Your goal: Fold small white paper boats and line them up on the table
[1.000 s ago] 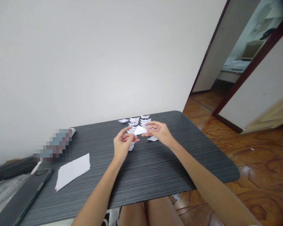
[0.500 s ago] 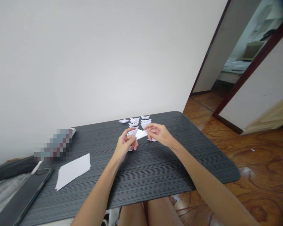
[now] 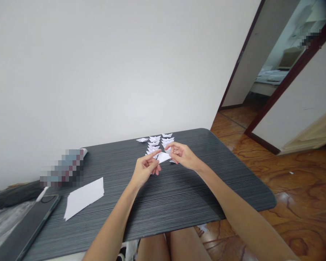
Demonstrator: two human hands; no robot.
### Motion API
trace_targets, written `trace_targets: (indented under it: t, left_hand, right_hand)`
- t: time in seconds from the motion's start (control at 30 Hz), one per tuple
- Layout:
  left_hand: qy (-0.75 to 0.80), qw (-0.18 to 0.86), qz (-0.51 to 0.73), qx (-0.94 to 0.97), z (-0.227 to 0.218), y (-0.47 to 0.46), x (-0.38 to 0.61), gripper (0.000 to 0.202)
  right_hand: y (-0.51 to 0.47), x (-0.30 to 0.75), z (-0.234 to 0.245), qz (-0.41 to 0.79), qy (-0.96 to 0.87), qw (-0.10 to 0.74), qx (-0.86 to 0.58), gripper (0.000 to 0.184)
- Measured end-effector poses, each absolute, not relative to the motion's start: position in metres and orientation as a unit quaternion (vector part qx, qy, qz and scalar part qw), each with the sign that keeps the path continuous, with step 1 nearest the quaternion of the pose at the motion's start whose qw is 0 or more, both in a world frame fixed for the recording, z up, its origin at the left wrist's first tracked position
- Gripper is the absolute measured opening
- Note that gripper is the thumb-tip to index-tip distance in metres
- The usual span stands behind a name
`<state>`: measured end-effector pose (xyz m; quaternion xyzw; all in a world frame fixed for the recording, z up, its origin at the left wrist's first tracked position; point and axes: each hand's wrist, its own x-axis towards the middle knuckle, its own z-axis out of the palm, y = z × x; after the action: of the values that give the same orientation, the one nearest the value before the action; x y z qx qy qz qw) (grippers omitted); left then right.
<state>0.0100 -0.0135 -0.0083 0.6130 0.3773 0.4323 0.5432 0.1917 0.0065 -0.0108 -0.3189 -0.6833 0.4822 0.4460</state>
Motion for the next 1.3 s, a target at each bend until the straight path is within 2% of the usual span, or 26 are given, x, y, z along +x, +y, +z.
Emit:
trace_targets:
  t: [0.23, 0.33, 0.43, 0.53, 0.67, 0.77, 0.97, 1.1, 1.3]
  left_hand:
    - [0.381, 0.535, 0.408, 0.635, -0.008, -0.012, 0.007, 0.058]
    - [0.408, 0.445, 0.404, 0.687, -0.009, -0.012, 0.006, 0.06]
    - [0.422, 0.319, 0.405, 0.746, -0.011, -0.013, 0.006, 0.047]
    - [0.428, 0.275, 0.397, 0.764, -0.014, -0.014, 0.009, 0.038]
    - [0.45, 0.375, 0.403, 0.703, -0.019, -0.016, 0.016, 0.04]
    - [0.442, 0.457, 0.443, 0.633, -0.02, -0.016, 0.021, 0.041]
    - [0.425, 0.511, 0.452, 0.595, -0.018, -0.017, 0.023, 0.042]
    - [0.428, 0.52, 0.453, 0.584, -0.019, -0.016, 0.023, 0.042]
    - [0.437, 0.522, 0.454, 0.576, -0.02, -0.013, 0.022, 0.042]
  right_hand:
    - [0.005, 0.194, -0.006, 0.47, -0.698, 0.438, -0.316, 0.022]
    - [0.004, 0.195, -0.006, 0.463, -0.705, 0.423, -0.331, 0.022]
    - [0.003, 0.194, -0.007, 0.469, -0.705, 0.408, -0.341, 0.021]
    - [0.002, 0.189, -0.008, 0.487, -0.688, 0.423, -0.333, 0.021]
    - [0.002, 0.183, -0.01, 0.541, -0.64, 0.457, -0.298, 0.035]
    - [0.002, 0.18, -0.011, 0.57, -0.626, 0.446, -0.29, 0.046]
    - [0.002, 0.178, -0.013, 0.572, -0.623, 0.428, -0.319, 0.023]
    - [0.002, 0.178, -0.014, 0.563, -0.631, 0.422, -0.326, 0.023]
    - [-0.002, 0.175, -0.015, 0.432, -0.712, 0.44, -0.334, 0.018]
